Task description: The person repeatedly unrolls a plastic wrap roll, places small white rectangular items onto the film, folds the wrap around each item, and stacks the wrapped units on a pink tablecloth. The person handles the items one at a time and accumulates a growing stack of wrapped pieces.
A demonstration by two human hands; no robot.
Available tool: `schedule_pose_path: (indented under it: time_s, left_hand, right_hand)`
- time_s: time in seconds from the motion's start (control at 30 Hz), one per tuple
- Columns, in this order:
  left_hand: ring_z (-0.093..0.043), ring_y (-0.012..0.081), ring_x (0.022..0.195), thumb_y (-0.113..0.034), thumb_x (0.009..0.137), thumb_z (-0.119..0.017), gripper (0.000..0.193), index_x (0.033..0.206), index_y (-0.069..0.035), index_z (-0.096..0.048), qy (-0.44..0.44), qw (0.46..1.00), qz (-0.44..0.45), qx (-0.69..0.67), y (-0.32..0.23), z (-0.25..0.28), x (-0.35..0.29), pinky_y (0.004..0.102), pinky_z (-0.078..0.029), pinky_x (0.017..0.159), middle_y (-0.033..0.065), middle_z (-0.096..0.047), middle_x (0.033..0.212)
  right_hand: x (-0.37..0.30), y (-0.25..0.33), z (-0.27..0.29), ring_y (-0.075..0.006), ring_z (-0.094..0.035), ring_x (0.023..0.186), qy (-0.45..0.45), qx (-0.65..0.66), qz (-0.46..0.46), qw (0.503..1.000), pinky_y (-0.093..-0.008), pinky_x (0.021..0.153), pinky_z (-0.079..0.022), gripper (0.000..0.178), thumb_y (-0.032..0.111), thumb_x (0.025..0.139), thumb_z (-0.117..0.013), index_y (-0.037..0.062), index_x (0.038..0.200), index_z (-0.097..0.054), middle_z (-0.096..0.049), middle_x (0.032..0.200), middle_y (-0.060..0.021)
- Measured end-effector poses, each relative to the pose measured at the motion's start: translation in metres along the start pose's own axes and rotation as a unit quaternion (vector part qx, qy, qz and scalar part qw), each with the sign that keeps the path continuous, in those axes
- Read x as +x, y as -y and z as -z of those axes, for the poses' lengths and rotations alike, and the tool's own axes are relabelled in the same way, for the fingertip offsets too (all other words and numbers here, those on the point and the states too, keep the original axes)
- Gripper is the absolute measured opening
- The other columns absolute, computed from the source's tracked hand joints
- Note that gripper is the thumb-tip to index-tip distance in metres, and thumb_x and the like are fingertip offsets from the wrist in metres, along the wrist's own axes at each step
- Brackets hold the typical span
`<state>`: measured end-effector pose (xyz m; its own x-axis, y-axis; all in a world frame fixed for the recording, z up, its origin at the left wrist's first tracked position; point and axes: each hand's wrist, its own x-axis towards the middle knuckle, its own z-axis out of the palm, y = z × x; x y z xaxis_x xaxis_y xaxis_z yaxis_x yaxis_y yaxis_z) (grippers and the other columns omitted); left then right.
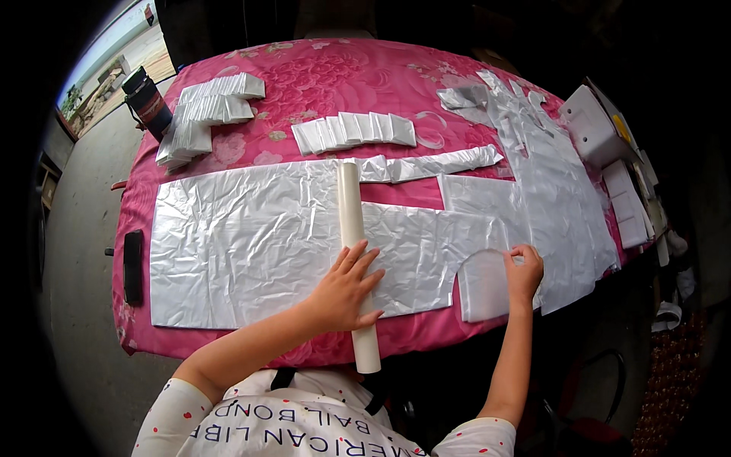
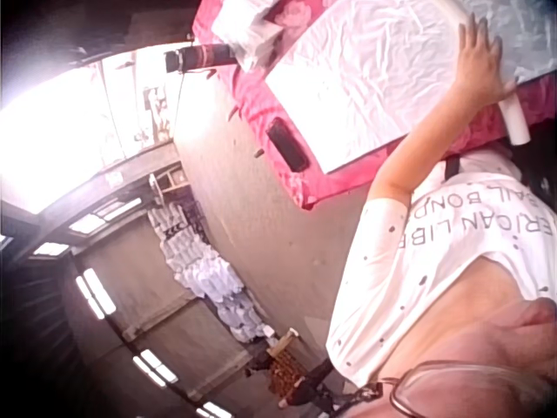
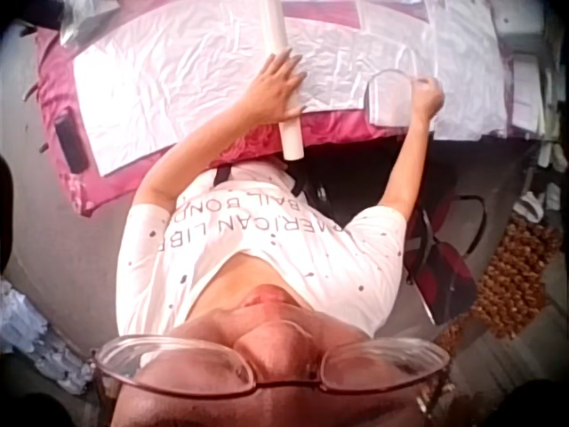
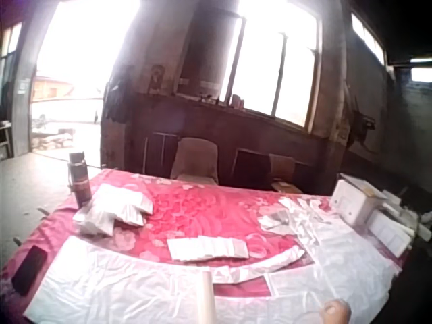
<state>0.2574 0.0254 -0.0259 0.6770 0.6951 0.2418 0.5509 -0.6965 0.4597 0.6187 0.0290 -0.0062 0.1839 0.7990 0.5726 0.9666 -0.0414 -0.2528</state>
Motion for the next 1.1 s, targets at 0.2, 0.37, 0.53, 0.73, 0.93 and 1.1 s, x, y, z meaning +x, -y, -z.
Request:
schedule_pose_path:
  time_s: [0.2,0.37,0.53,0.73,0.93,1.1]
  left_hand:
    - [-0.022,0.0389,0.132,-0.036,0.075,-0.062,0.055,0.116,-0.001,-0.053,-0.049,0.997,-0.014,-0.061,-0.002,0.001,0.000,0.0487,-0.023,0.106,0.0214,-0.036,0.135]
    - [-0.049,0.0254,0.114,-0.019,0.083,-0.063,0.040,0.118,-0.002,-0.051,-0.097,0.755,0.232,-0.606,-0.016,0.022,-0.015,0.0363,-0.043,0.091,0.0154,-0.048,0.125]
    - [-0.063,0.0132,0.078,-0.021,0.085,-0.064,0.019,0.094,-0.004,-0.061,0.070,0.664,0.339,-0.662,0.040,0.053,-0.043,0.0291,-0.051,0.070,0.0072,-0.066,0.085]
    - [-0.062,0.0131,0.067,-0.017,0.084,-0.065,0.015,0.089,-0.004,-0.062,-0.004,0.713,0.481,-0.509,0.142,0.134,-0.148,0.0270,-0.051,0.062,0.0045,-0.064,0.077]
    - [-0.060,0.0152,0.074,-0.009,0.079,-0.066,0.018,0.093,0.000,-0.059,-0.003,0.832,0.491,-0.258,0.165,0.179,-0.190,0.0274,-0.049,0.067,0.0063,-0.062,0.085]
    - [-0.055,0.0310,0.099,-0.004,0.078,-0.062,0.032,0.109,-0.002,-0.055,-0.108,0.956,0.239,0.135,0.111,0.159,-0.134,0.0372,-0.045,0.084,0.0125,-0.058,0.108]
  right_hand:
    - [-0.005,0.065,0.006,-0.0019,-0.048,0.061,0.120,0.373,-0.187,0.901,-0.0172,0.054,-0.040,0.015,0.000,0.076,-0.067,0.0021,0.080,-0.053,-0.056,0.074,0.0013]
    - [-0.048,0.193,0.011,-0.0063,-0.056,0.071,0.288,0.473,-0.090,0.828,-0.0200,0.065,-0.046,0.020,-0.004,0.075,-0.066,0.0024,0.091,-0.056,-0.061,0.085,-0.0030]
    - [-0.078,0.258,0.027,-0.0198,-0.061,0.082,0.365,0.480,0.110,0.790,-0.0290,0.073,-0.049,0.033,0.012,0.074,-0.072,0.0022,0.102,-0.059,-0.063,0.097,-0.0098]
    - [-0.098,0.240,0.037,-0.0276,-0.057,0.080,0.225,0.253,0.152,0.929,-0.0355,0.069,-0.048,0.034,0.022,0.073,-0.071,0.0036,0.099,-0.059,-0.058,0.090,-0.0109]
    - [-0.118,0.223,0.041,-0.0322,-0.061,0.072,0.425,0.126,-0.062,0.894,-0.0403,0.062,-0.048,0.051,0.046,0.070,-0.071,0.0012,0.089,-0.055,-0.062,0.079,-0.0155]
    - [-0.126,0.226,0.038,-0.0356,-0.062,0.065,0.468,0.105,-0.074,0.875,-0.0428,0.059,-0.049,0.052,0.048,0.072,-0.067,-0.0012,0.083,-0.055,-0.062,0.068,-0.0191]
